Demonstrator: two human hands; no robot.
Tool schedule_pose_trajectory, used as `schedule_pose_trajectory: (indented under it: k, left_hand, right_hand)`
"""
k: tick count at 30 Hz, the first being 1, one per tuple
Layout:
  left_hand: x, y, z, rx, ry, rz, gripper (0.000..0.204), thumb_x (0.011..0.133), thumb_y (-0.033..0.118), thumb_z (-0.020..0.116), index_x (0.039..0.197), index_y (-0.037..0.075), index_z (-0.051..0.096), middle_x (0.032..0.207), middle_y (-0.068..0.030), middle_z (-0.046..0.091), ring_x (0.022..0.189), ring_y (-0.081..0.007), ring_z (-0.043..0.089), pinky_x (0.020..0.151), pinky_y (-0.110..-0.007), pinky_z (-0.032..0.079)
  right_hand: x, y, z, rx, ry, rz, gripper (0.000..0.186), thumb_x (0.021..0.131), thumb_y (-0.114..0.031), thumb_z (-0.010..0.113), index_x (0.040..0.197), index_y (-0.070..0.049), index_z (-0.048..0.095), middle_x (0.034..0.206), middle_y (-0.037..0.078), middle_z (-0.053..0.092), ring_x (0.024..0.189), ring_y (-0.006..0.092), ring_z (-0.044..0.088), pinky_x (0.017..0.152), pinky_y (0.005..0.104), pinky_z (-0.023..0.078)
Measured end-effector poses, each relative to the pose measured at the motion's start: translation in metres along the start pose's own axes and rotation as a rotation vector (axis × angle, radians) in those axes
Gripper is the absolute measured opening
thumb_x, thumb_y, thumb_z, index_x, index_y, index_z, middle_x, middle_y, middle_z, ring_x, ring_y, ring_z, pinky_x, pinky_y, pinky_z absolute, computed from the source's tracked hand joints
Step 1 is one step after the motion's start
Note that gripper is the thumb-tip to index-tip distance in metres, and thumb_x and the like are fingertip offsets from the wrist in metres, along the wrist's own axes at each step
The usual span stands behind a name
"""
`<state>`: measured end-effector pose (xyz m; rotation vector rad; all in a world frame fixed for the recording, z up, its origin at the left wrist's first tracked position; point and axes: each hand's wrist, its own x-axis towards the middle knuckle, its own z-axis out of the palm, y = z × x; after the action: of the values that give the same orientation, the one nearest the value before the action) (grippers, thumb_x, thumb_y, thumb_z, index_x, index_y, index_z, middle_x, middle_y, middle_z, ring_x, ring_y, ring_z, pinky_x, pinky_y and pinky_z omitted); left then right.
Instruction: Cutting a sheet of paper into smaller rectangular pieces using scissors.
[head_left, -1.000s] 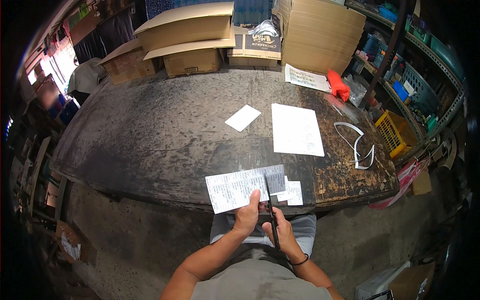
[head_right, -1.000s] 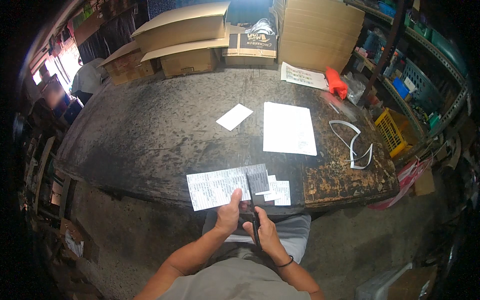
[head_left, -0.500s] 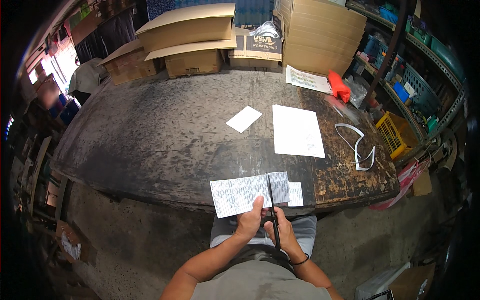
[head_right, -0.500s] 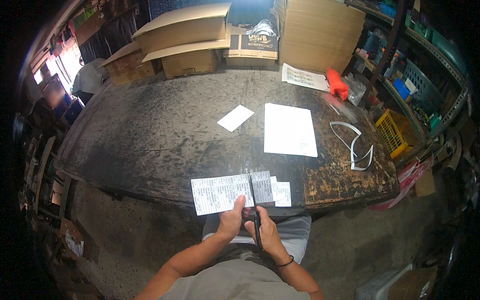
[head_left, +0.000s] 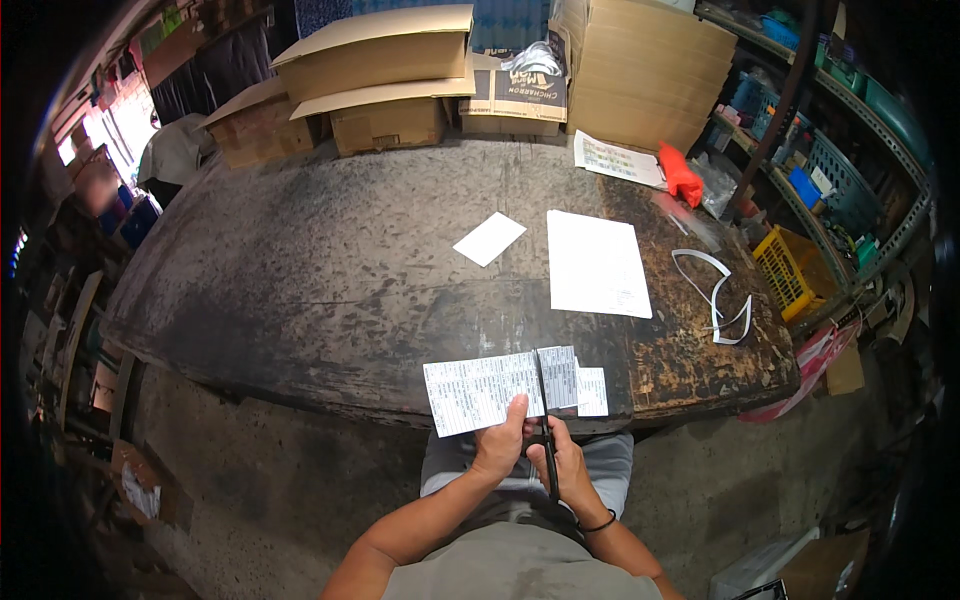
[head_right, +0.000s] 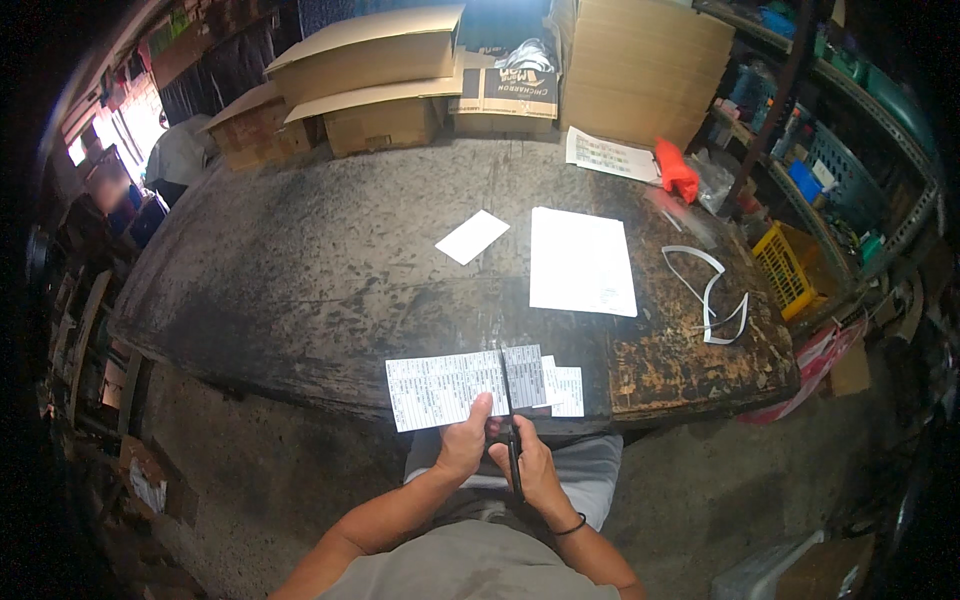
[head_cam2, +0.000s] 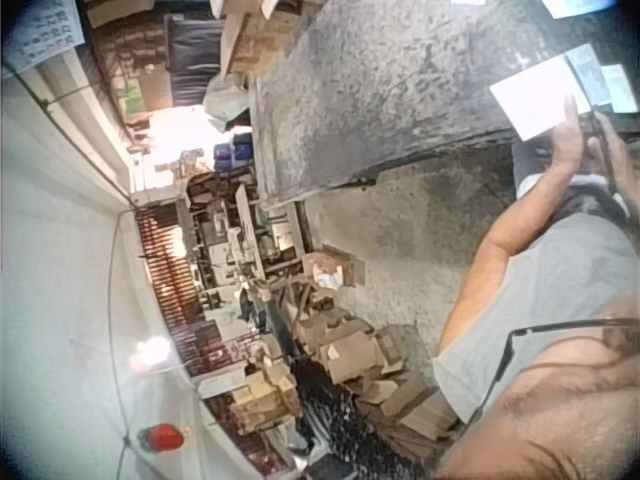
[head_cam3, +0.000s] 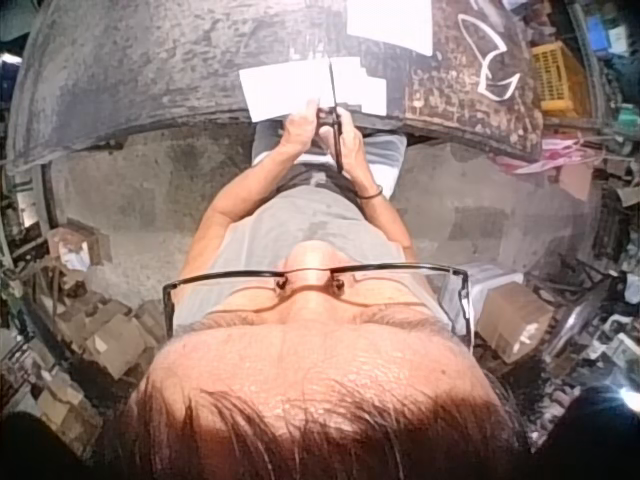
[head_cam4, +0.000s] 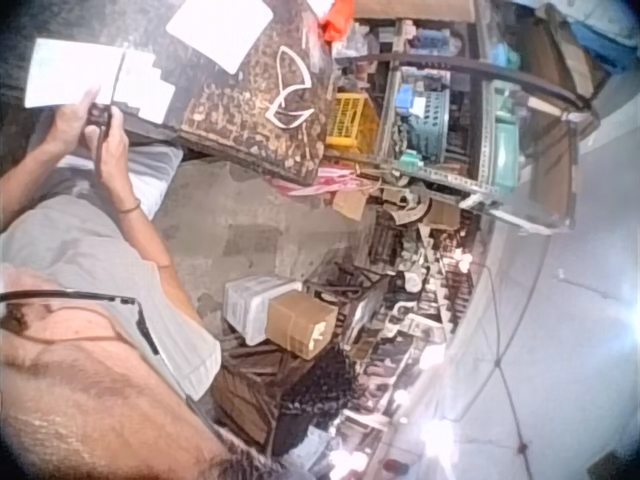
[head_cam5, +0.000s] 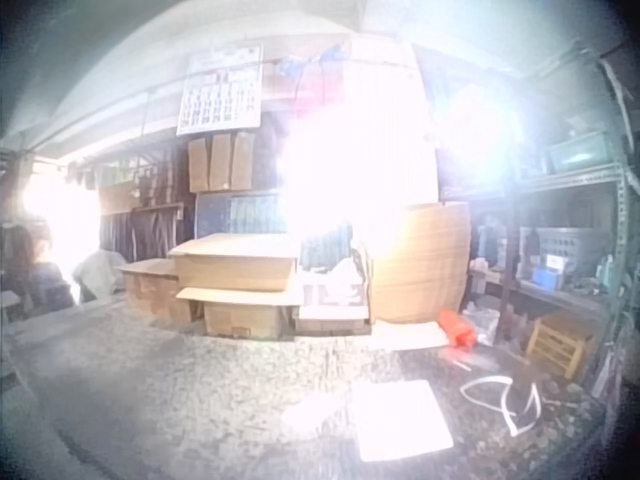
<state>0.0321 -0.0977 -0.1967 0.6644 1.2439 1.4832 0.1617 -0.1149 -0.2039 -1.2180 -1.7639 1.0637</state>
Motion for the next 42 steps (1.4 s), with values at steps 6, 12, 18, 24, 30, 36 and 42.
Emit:
schedule_pose_trajectory:
  k: [6, 12, 18, 24, 30, 36, 42]
  left_hand:
    - [0.005, -0.003, 0.001, -0.014, 0.019, -0.039, 0.021, 0.094, 0.023, 0.057, 0.093, 0.002, 0.060, 0.074, -0.0031, 0.061, 0.060, -0.0096, 0.056, 0.055, -0.024, 0.048]
    - [0.013, -0.010, -0.004, -0.025, 0.001, -0.101, 0.022, 0.093, 0.024, 0.058, 0.100, 0.003, 0.060, 0.081, -0.0031, 0.061, 0.067, -0.0105, 0.056, 0.059, -0.024, 0.048]
    - [0.019, -0.012, -0.004, -0.031, 0.055, -0.133, 0.023, 0.093, 0.025, 0.058, 0.095, 0.002, 0.059, 0.077, -0.0035, 0.060, 0.063, -0.0104, 0.057, 0.057, -0.024, 0.049]
    - [0.023, -0.013, -0.011, -0.041, 0.063, -0.165, 0.022, 0.093, 0.024, 0.058, 0.095, 0.002, 0.060, 0.075, -0.0029, 0.060, 0.061, -0.0088, 0.056, 0.053, -0.023, 0.047]
    - [0.020, -0.016, -0.017, -0.048, 0.059, -0.126, 0.019, 0.093, 0.022, 0.058, 0.096, 0.004, 0.060, 0.075, -0.0016, 0.060, 0.060, -0.0069, 0.053, 0.051, -0.021, 0.045]
    - [0.001, -0.008, -0.012, 0.036, -0.154, -0.068, 0.024, 0.094, 0.022, 0.054, 0.108, 0.004, 0.058, 0.088, -0.0038, 0.063, 0.068, -0.0086, 0.057, 0.057, -0.023, 0.046]
    - [-0.005, -0.005, -0.016, -0.025, -0.115, 0.013, 0.025, 0.094, 0.020, 0.050, 0.109, 0.001, 0.056, 0.092, -0.0081, 0.064, 0.071, -0.0139, 0.059, 0.061, -0.027, 0.049]
  right_hand:
    - [0.006, 0.002, 0.002, 0.000, 0.006, -0.006, 0.060, 0.088, -0.050, 0.058, 0.121, -0.001, 0.047, 0.089, 0.011, 0.066, 0.076, 0.0181, 0.064, 0.069, 0.0293, 0.049]
    - [0.012, 0.001, 0.004, 0.017, -0.022, 0.042, 0.059, 0.088, -0.049, 0.059, 0.122, -0.001, 0.047, 0.098, 0.013, 0.066, 0.088, 0.0201, 0.066, 0.075, 0.0297, 0.050]
    - [0.018, 0.001, 0.005, 0.060, -0.059, 0.111, 0.059, 0.088, -0.047, 0.061, 0.121, 0.000, 0.048, 0.101, 0.012, 0.067, 0.094, 0.0197, 0.065, 0.079, 0.0289, 0.049]
    - [0.024, 0.003, 0.006, 0.103, -0.061, 0.070, 0.059, 0.087, -0.046, 0.063, 0.121, 0.000, 0.049, 0.099, 0.010, 0.066, 0.089, 0.0171, 0.064, 0.077, 0.0275, 0.049]
    - [0.026, 0.002, -0.009, 0.400, -0.167, 0.255, 0.058, 0.085, -0.036, 0.068, 0.125, -0.002, 0.044, 0.081, 0.002, 0.057, 0.065, 0.0083, 0.054, 0.058, 0.0226, 0.045]
    - [0.039, -0.011, -0.008, 0.468, 0.054, 0.183, 0.046, 0.080, -0.003, 0.063, 0.122, -0.004, 0.043, 0.079, 0.000, 0.050, 0.065, 0.0075, 0.054, 0.057, 0.0216, 0.047]
    - [0.038, -0.023, -0.026, 0.481, 0.102, 0.164, 0.046, 0.078, -0.003, 0.062, 0.120, -0.003, 0.045, 0.079, 0.000, 0.050, 0.060, 0.0073, 0.053, 0.054, 0.0219, 0.047]
